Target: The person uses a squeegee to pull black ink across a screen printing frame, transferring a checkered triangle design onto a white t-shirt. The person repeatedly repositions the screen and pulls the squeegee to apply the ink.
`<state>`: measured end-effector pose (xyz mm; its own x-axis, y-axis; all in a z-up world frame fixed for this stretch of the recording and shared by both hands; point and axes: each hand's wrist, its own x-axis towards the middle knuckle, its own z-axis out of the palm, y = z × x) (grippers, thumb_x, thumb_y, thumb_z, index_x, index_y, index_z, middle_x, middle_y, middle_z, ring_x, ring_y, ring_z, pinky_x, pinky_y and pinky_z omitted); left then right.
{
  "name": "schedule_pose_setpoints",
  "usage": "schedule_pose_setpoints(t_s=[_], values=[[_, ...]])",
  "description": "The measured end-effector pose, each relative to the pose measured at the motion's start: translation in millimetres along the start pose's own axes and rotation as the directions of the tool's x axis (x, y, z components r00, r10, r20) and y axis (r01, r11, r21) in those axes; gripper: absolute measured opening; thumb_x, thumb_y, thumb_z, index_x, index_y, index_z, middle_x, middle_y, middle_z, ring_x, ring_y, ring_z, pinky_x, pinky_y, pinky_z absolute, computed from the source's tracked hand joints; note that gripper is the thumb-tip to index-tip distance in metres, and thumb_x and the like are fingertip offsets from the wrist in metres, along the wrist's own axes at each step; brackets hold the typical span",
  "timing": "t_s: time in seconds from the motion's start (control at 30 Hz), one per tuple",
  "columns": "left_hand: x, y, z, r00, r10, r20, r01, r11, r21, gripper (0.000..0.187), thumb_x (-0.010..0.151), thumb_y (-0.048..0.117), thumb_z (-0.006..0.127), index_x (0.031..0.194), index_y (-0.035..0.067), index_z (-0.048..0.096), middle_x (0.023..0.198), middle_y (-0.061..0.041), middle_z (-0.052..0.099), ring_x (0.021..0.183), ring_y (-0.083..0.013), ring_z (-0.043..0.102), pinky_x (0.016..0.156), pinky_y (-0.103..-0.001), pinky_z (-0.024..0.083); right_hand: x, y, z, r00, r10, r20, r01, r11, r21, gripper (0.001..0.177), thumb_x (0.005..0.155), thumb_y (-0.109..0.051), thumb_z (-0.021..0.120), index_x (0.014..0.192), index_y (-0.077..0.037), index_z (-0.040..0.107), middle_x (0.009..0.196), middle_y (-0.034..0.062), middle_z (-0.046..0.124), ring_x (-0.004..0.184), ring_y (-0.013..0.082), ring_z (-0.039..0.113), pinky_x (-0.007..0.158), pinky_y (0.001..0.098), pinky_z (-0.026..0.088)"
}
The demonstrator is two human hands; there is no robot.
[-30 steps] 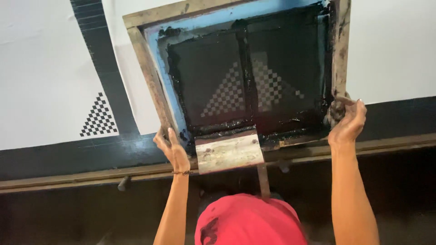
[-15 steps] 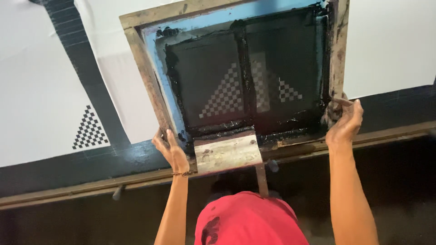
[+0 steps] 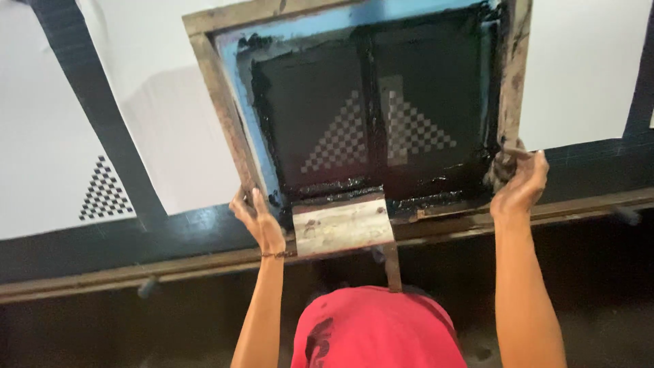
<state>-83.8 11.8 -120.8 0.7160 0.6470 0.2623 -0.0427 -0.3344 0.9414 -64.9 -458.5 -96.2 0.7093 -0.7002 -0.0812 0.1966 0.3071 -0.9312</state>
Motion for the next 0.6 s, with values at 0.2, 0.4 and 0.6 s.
schedule_pose_setpoints(t_s=[0.2, 0.4, 0.6], values=[[-5.0, 27.1, -4.5, 0.993, -0.111, 0.049, 0.111, 0.994, -0.007, 0.052, 0.104, 0.041, 0.049, 0.140, 0.003, 0.048, 0.130, -0.012, 0.043, 0.125, -0.0278, 0.045, 0.105, -0.047, 0.042, -24.3, -30.9, 24.2, 0.984, 0.170, -0.056, -0.169, 0.985, 0.031, 0.047, 0.089, -0.055, 0.052, 0.092, -0.012, 0.073, 0.102, 0.0041, 0.070, 0.076, 0.0155, 0.061, 0.057, 0.0282, 0.041], [-4.8, 28.9, -3.5, 0.990, -0.103, 0.094, 0.106, 0.994, -0.032, 0.034, 0.113, 0.039, 0.048, 0.133, 0.011, 0.049, 0.126, -0.010, 0.040, 0.119, -0.0223, 0.042, 0.118, -0.048, 0.023, -21.3, -26.7, 16.0, 0.997, 0.067, 0.023, -0.065, 0.994, -0.091, 0.055, 0.098, -0.067, 0.048, 0.099, -0.017, 0.071, 0.093, 0.0052, 0.066, 0.090, 0.0161, 0.064, 0.088, 0.0350, 0.054], [-3.7, 36.3, -3.8, 0.988, -0.117, 0.101, 0.121, 0.992, -0.034, 0.036, 0.112, 0.039, 0.049, 0.134, 0.010, 0.050, 0.128, -0.009, 0.040, 0.121, -0.0224, 0.043, 0.118, -0.051, 0.023, -6.0, -19.1, 2.4, 0.995, 0.096, -0.028, -0.098, 0.989, -0.113, 0.055, 0.097, -0.067, 0.045, 0.098, -0.018, 0.069, 0.099, 0.0050, 0.069, 0.088, 0.0152, 0.062, 0.082, 0.0310, 0.053]])
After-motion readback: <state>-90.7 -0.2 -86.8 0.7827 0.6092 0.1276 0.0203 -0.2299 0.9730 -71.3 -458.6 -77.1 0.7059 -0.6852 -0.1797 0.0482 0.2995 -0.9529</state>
